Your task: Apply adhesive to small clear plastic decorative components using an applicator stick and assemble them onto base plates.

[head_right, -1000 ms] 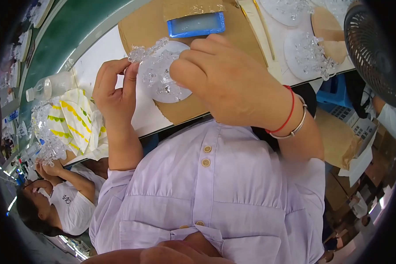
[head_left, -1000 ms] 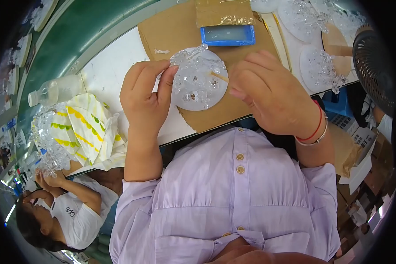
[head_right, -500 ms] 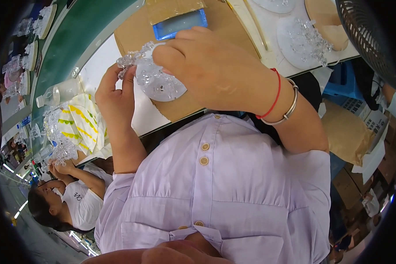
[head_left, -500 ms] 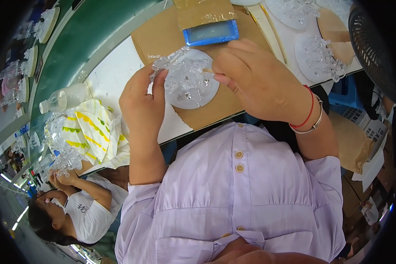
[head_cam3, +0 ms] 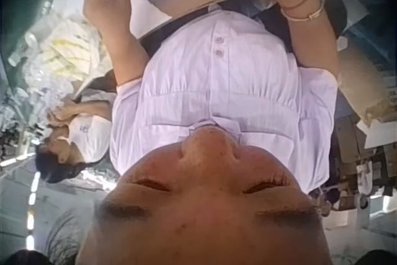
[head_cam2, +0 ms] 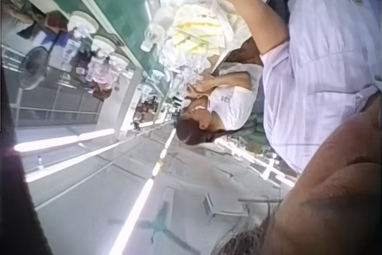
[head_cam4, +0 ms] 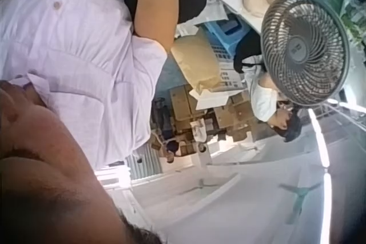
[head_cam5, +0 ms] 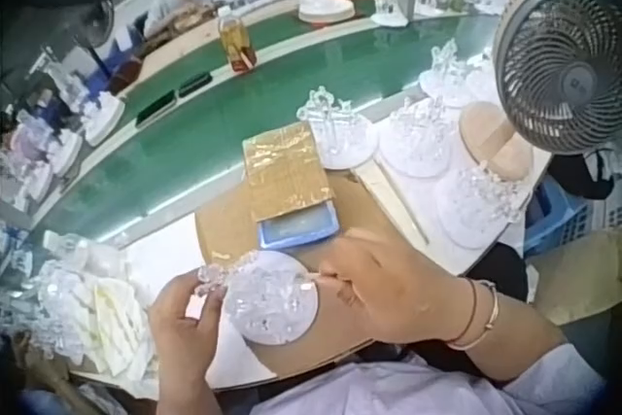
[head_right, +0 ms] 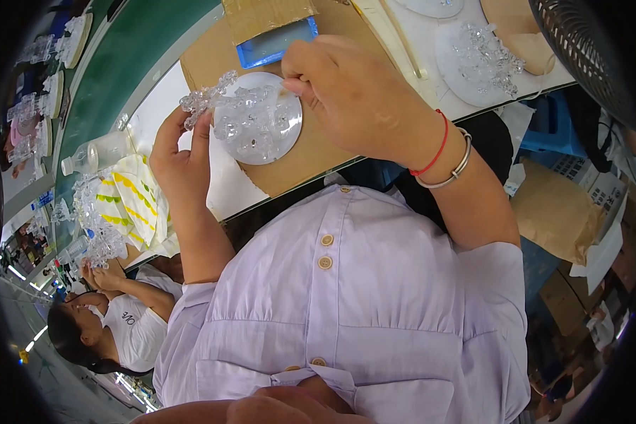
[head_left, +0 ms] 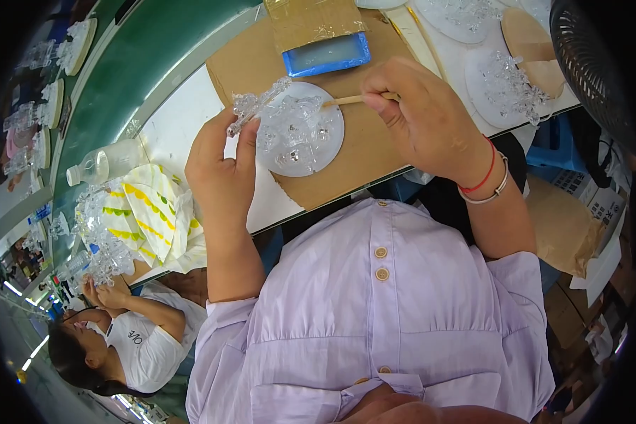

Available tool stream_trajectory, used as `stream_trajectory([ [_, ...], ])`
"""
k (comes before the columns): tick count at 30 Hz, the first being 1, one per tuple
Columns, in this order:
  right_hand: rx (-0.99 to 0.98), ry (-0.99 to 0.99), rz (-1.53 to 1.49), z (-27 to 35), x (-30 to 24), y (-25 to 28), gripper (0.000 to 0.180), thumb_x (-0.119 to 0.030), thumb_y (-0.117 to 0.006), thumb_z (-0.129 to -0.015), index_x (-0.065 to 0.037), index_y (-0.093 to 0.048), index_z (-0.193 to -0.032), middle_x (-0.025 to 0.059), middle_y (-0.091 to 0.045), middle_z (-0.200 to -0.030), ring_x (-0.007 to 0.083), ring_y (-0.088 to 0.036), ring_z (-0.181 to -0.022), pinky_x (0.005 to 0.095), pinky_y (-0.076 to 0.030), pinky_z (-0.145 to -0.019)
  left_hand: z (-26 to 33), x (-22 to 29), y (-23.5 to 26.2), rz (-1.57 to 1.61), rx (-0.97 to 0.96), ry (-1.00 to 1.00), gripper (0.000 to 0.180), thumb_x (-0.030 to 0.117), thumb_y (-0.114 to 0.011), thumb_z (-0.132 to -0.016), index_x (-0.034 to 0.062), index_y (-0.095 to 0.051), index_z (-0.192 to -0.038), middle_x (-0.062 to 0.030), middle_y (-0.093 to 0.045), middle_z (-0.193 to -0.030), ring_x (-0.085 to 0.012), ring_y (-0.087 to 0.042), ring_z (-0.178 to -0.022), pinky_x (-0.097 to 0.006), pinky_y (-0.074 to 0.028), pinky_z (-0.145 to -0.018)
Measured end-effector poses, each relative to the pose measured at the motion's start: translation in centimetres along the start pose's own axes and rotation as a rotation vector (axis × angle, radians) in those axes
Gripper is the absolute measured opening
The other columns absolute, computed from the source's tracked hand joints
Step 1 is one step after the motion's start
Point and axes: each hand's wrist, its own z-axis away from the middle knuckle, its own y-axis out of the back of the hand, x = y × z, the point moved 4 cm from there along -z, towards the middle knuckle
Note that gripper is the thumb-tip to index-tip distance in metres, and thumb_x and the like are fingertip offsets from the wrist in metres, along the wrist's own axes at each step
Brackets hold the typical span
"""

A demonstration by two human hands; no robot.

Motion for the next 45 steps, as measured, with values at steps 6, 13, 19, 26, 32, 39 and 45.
stream_trajectory([
  [6,0.073,-0.021,0.028,1.3,0.6,-0.3,0.007,-0.002,-0.057,-0.092,0.0,-0.051,-0.096,0.0132,-0.059,-0.087,0.0282,-0.056,-0.072,0.0325,-0.047,-0.066,0.8,-0.7,0.6,0.04,0.04,0.044,0.022,0.012,-0.075,-0.081,0.002,-0.067,-0.099,-0.0113,-0.069,-0.088,-0.023,-0.066,-0.076,-0.031,-0.052,-0.07],
  [13,0.104,-0.016,0.038,3.2,0.2,-0.3,0.008,-0.003,-0.057,-0.092,0.0,-0.051,-0.095,0.0146,-0.06,-0.083,0.0283,-0.058,-0.071,0.0333,-0.047,-0.065,0.9,-0.8,0.6,-0.009,0.055,0.032,0.017,0.01,-0.075,-0.08,0.0031,-0.068,-0.095,-0.0106,-0.069,-0.085,-0.0237,-0.066,-0.073,-0.031,-0.052,-0.067],
  [19,0.114,-0.014,0.024,3.9,0.0,-0.3,0.008,-0.003,-0.057,-0.092,0.0,-0.05,-0.096,0.0153,-0.06,-0.083,0.0283,-0.057,-0.07,0.0337,-0.047,-0.064,0.9,-0.9,0.6,-0.001,0.071,0.024,0.016,0.01,-0.075,-0.08,0.004,-0.068,-0.094,-0.0098,-0.07,-0.085,-0.0232,-0.066,-0.073,-0.031,-0.052,-0.066],
  [26,0.104,0.029,0.002,4.3,-0.5,-0.4,0.009,0.002,-0.056,-0.09,0.0,-0.049,-0.096,0.0146,-0.061,-0.083,0.0276,-0.055,-0.067,0.0339,-0.046,-0.061,1.0,-1.0,0.6,-0.003,0.086,0.026,0.016,0.01,-0.075,-0.08,0.0043,-0.069,-0.093,-0.01,-0.07,-0.083,-0.0228,-0.066,-0.072,-0.031,-0.052,-0.066],
  [32,0.133,0.036,0.004,4.9,-1.1,-0.4,0.011,0.003,-0.056,-0.089,0.0,-0.049,-0.097,0.0148,-0.062,-0.084,0.0281,-0.054,-0.066,0.0344,-0.045,-0.061,1.2,-0.9,0.8,0.017,0.083,0.047,0.015,0.01,-0.075,-0.079,0.0041,-0.069,-0.093,-0.0104,-0.07,-0.083,-0.0222,-0.066,-0.071,-0.03,-0.052,-0.065],
  [39,0.17,0.08,0.054,4.3,-0.1,-1.1,0.013,0.002,-0.057,-0.089,0.0,-0.049,-0.099,0.0151,-0.062,-0.086,0.029,-0.054,-0.066,0.0347,-0.045,-0.062,2.2,-0.9,0.7,-0.037,0.167,-0.023,0.014,0.008,-0.075,-0.079,0.0025,-0.069,-0.09,-0.0095,-0.068,-0.08,-0.0213,-0.065,-0.069,-0.03,-0.051,-0.062],
  [45,0.07,0.078,0.013,4.5,-2.0,-0.8,0.012,0.004,-0.056,-0.088,0.001,-0.05,-0.098,0.0153,-0.062,-0.086,0.0295,-0.055,-0.066,0.0349,-0.045,-0.063,2.6,-0.6,1.1,-0.082,0.173,-0.048,0.014,0.007,-0.075,-0.078,0.0021,-0.069,-0.09,-0.0088,-0.067,-0.078,-0.0216,-0.063,-0.067,-0.03,-0.049,-0.06],
])
